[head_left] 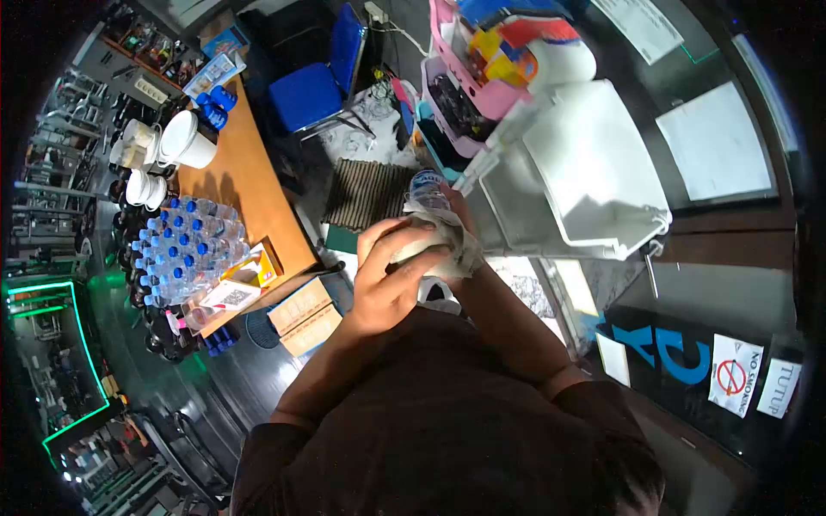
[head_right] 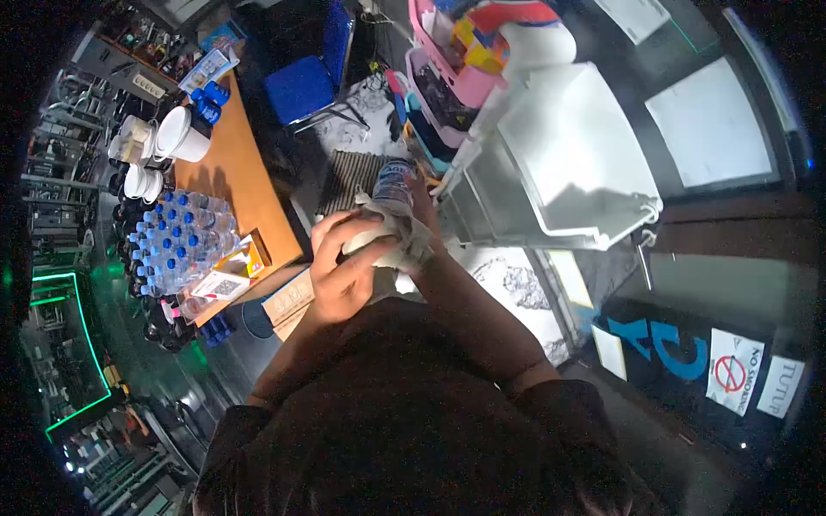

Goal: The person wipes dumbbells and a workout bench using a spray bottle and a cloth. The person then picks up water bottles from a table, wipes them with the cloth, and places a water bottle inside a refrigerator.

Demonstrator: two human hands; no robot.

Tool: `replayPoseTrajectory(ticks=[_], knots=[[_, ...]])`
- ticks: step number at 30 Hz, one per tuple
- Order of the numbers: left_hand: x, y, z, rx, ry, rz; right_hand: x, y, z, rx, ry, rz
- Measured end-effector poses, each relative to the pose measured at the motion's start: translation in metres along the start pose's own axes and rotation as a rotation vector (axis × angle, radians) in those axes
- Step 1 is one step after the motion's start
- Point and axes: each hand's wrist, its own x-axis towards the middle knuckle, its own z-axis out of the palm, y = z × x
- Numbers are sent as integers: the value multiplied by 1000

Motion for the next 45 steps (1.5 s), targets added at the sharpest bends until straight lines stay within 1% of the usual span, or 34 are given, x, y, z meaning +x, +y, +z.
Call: replayPoseTrajectory(ticks=[2,3,5,6,7,9,11,13,14,17,19,20,21,22,23,24,25,26,27,29,30,31,32,33,35,36,37,38,39,40,41,42,43,45], knots=[[-10,11,6,17,47,-50,-9,7,-10,0,100,-126],[-13,15,7,14,47,-48,-15,9,-14,-1,100,-130],[-21,20,7,-124,104,-193,-27,19,-9,-68,248,-154],[-30,19,9,-123,113,-235,-33,26,-5,-253,388,-263],[-35,18,6,-124,115,-229,-36,30,-5,-256,384,-267],[-44,16,-3,-204,111,-354,-39,37,-12,-245,437,-212],[-53,13,-15,-234,98,-399,-40,45,-26,-252,447,-242],[-61,9,-28,-266,62,-494,-37,52,-36,-288,499,-298],[-69,3,-33,-291,46,-512,-34,55,-41,-291,507,-289],[-95,-11,-39,-324,98,-584,-30,68,-51,-331,613,-293],[-117,-23,-39,-354,95,-651,-26,71,-54,-483,688,-345],[-135,-31,-35,-394,105,-740,-20,71,-63,-399,669,-357],[-153,-41,-30,-434,115,-836,-17,72,-73,-393,688,-350],[-164,-50,-26,-389,92,-775,-13,74,-72,-445,672,-401],[-174,-59,-18,-442,119,-823,-11,75,-81,-495,661,-449],[-188,-67,-14,-437,74,-965,-9,73,-100,-493,697,-425],[-195,-71,-13,-428,18,-1115,-4,69,-104,-529,677,-421],[-195,-75,-4,-454,36,-1195,2,65,-116,-596,716,-431],[-223,-95,8,-536,81,-1197,9,61,-136,-667,750,-437],[-224,-109,24,-496,81,-1294,24,50,-187,-738,737,-469],[-240,-120,36,-500,64,-1321,28,47,-206,-748,750,-496],[-257,-133,47,-412,67,-1310,31,45,-233,-738,778,-484],[-272,-149,62,-326,74,-1286,37,38,-263,-859,791,-513],[-286,-163,77,-328,73,-1295,46,30,-291,-986,790,-539],[-315,-184,103,-281,71,-1421,59,21,-331,-1020,821,-476],[-337,-197,119,-321,117,-1437,68,19,-352,-1072,848,-500],[-358,-210,133,-324,117,-1445,75,15,-374,-1125,873,-528],[-379,-223,147,-263,124,-1506,80,12,-396,-1211,845,-536],[-401,-232,161,-202,127,-1572,83,9,-427,-1215,862,-523],[-420,-242,180,-222,201,-1478,92,3,-458,-1295,857,-580],[-441,-250,194,-233,204,-1501,97,-1,-487,-1380,853,-627],[-461,-254,207,-333,354,-1597,97,-4,-515,-1376,844,-619],[-474,-257,224,-437,521,-1689,105,-5,-532,-1345,880,-685],[-495,-263,253,-707,612,-1657,110,-14,-590,-1502,869,-760]])
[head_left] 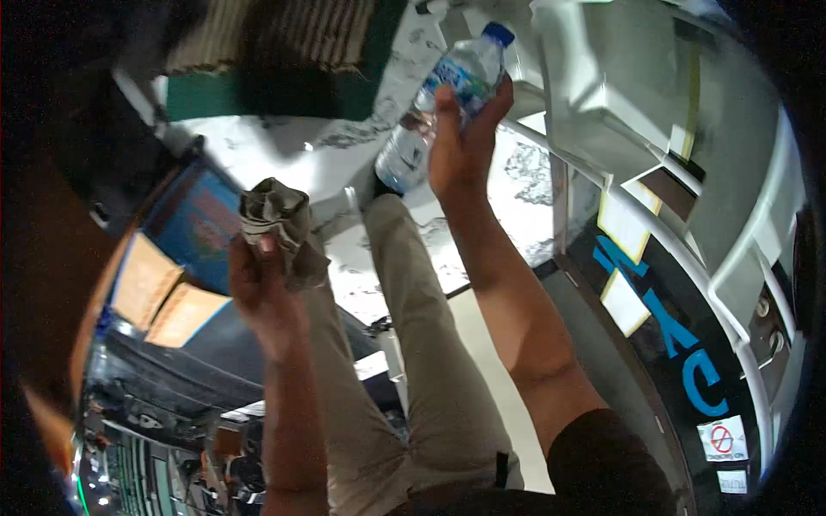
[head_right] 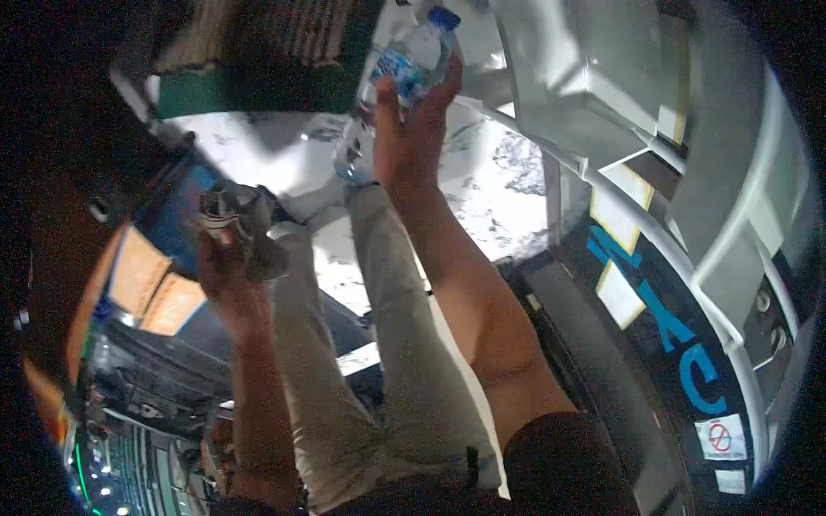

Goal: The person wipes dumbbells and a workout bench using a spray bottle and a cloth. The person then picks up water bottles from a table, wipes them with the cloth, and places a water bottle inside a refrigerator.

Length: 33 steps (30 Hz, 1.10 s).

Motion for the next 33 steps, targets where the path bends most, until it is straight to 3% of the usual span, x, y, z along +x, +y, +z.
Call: replayPoseTrajectory(ticks=[2,4,6,8,10,12,14,16,18,20,22,24,28,30,33], knots=[[9,-33,-7,81,7,10,13,51,-3,-133,-30,-16],[16,-57,-8,115,-2,-23,20,90,-6,-231,-57,-191],[17,-80,-18,96,2,-80,31,101,-8,-191,-91,-174],[14,-92,-19,95,14,-100,48,123,-17,-316,-13,-306],[8,-101,-21,76,7,-127,66,144,-33,-471,89,-213],[2,-111,-34,79,-11,-207,87,154,-43,-697,30,-492],[5,-114,-21,53,-15,-206,105,168,-48,-510,59,-418],[8,-118,-18,123,8,-253,126,188,-58,-713,185,-373],[14,-120,-24,71,-89,-228,150,215,-59,-593,255,-254],[21,-112,-10,135,-14,-285,173,233,-56,-381,316,-146],[28,-112,-8,155,-33,-265,201,266,-49,-450,397,-246],[32,-114,-7,176,-49,-247,223,289,-37,-141,583,-114],[38,-115,-6,216,-61,-233,266,310,-33,-374,628,-181],[39,-113,-7,290,-83,-233,288,290,-23,-434,698,57],[41,-105,-3,386,2,-387,319,307,-42,-621,648,-103]])
